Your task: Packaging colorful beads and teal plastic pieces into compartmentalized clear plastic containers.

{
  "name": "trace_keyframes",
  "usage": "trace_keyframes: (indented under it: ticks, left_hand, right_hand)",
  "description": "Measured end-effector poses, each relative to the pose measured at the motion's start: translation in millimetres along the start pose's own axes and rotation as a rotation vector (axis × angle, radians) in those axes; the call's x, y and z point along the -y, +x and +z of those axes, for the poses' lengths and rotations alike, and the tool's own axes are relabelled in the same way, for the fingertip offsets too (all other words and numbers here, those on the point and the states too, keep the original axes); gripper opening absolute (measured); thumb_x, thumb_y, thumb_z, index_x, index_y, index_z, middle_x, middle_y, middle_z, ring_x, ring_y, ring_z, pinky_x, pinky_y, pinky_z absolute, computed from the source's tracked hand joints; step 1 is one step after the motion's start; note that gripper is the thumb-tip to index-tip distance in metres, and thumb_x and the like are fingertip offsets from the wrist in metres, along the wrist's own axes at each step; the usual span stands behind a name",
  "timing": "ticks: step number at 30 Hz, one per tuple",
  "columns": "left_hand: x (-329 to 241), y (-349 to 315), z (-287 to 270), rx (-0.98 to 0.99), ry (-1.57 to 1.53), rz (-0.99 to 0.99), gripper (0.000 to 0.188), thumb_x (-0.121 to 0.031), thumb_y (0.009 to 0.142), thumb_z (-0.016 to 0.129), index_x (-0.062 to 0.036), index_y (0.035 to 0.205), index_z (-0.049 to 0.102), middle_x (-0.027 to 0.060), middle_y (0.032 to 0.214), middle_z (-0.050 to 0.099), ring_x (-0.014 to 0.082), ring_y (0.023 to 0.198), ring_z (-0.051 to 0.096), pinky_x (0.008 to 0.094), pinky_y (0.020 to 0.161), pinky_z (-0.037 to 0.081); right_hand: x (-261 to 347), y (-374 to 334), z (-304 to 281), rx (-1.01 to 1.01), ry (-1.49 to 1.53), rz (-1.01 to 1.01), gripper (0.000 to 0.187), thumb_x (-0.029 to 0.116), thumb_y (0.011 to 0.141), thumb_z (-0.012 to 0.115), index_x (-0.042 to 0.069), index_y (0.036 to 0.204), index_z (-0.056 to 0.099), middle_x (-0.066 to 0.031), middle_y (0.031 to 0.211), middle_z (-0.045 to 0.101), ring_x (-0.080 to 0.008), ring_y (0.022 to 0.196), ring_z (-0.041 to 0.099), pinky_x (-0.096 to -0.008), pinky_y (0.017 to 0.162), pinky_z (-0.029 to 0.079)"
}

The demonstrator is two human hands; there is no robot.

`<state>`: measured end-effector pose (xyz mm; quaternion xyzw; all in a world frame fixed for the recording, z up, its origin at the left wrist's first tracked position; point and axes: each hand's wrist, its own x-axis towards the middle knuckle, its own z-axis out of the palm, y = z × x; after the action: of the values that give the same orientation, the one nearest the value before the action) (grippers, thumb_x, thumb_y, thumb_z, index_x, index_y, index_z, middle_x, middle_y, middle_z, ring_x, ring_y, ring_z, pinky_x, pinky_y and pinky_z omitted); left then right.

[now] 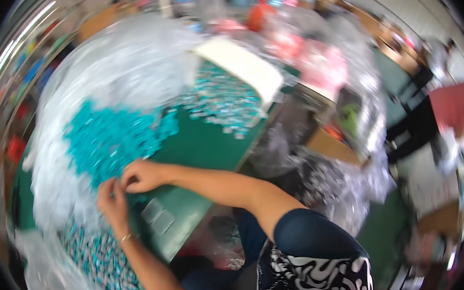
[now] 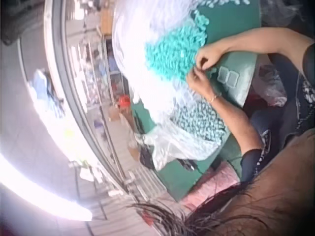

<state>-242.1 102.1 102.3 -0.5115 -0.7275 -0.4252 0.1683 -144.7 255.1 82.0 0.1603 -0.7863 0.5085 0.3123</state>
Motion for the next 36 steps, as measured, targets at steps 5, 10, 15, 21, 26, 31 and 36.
trace_keyframes:
  ticks: [5,10,15,21,26,31,36]
  left_hand:
    - [-10.6,1.8,9.8,0.058,-0.072,0.018,0.011,-0.005,0.089,0.057,0.0028,0.093,0.063,0.0124,0.085,0.062,0.0229,0.071,0.058,0.0321,0.06,0.046]
    - [-17.7,4.6,11.4,0.078,-0.013,0.011,0.01,-0.005,0.088,0.058,0.002,0.093,0.064,0.0126,0.085,0.062,0.0226,0.069,0.058,0.0318,0.059,0.046]
    - [-8.8,-0.9,3.8,0.034,0.008,0.056,0.009,-0.003,0.086,0.059,0.0026,0.09,0.063,0.0143,0.083,0.062,0.0288,0.073,0.06,0.036,0.064,0.048]
    - [-30.6,5.5,4.3,0.056,0.016,-0.055,0.009,-0.004,0.079,0.061,0.0001,0.086,0.064,0.0154,0.082,0.062,0.0324,0.076,0.06,0.0385,0.066,0.047]
    - [-31.4,2.0,1.7,-0.019,-0.039,-0.087,0.005,-0.004,0.077,0.064,-0.0039,0.082,0.065,0.0119,0.079,0.062,0.0302,0.073,0.061,0.0382,0.062,0.048]
    - [-32.4,-0.3,4.6,-0.012,-0.007,-0.1,0.005,-0.007,0.078,0.065,-0.004,0.083,0.065,0.0119,0.078,0.061,0.0305,0.072,0.06,0.038,0.061,0.047]
    - [-34.4,0.4,2.7,-0.018,0.002,-0.093,0.006,-0.007,0.078,0.065,-0.0036,0.082,0.065,0.0127,0.079,0.061,0.0313,0.073,0.061,0.0393,0.063,0.048]
  right_hand:
    - [-2.2,-3.4,-4.7,-0.181,-0.054,-0.024,0.005,0.009,0.068,0.066,0.005,0.069,0.066,-0.008,0.067,0.061,-0.0211,0.061,0.061,-0.0323,0.054,0.047]
    - [-1.1,-3.4,-5.7,-0.275,-0.137,-0.104,0.001,0.006,0.065,0.063,0.006,0.064,0.064,-0.0066,0.064,0.059,-0.0229,0.058,0.059,-0.0334,0.051,0.046]
    - [6.6,-0.3,2.5,-0.248,-0.2,-0.127,0.003,0.009,0.067,0.065,0.007,0.068,0.065,-0.0078,0.068,0.06,-0.026,0.062,0.059,-0.0355,0.054,0.046]
    - [19.3,-2.4,-5.7,-0.148,-0.28,-0.065,0.005,0.008,0.073,0.066,0.006,0.078,0.066,-0.0081,0.073,0.061,-0.0238,0.063,0.06,-0.0333,0.055,0.047]
    - [27.6,2.6,-0.8,-0.124,-0.182,-0.029,0.004,0.007,0.072,0.066,0.005,0.076,0.064,-0.008,0.073,0.059,-0.0226,0.06,0.058,-0.0334,0.054,0.046]
    - [20.3,-1.3,-3.8,-0.11,-0.245,-0.074,0.005,0.006,0.073,0.065,0.004,0.076,0.062,-0.0086,0.073,0.059,-0.0215,0.061,0.058,-0.0313,0.053,0.046]
    - [22.3,-0.8,-2.6,-0.098,-0.218,-0.058,0.006,0.006,0.072,0.066,0.004,0.075,0.061,-0.0087,0.072,0.058,-0.0218,0.061,0.058,-0.0324,0.053,0.045]
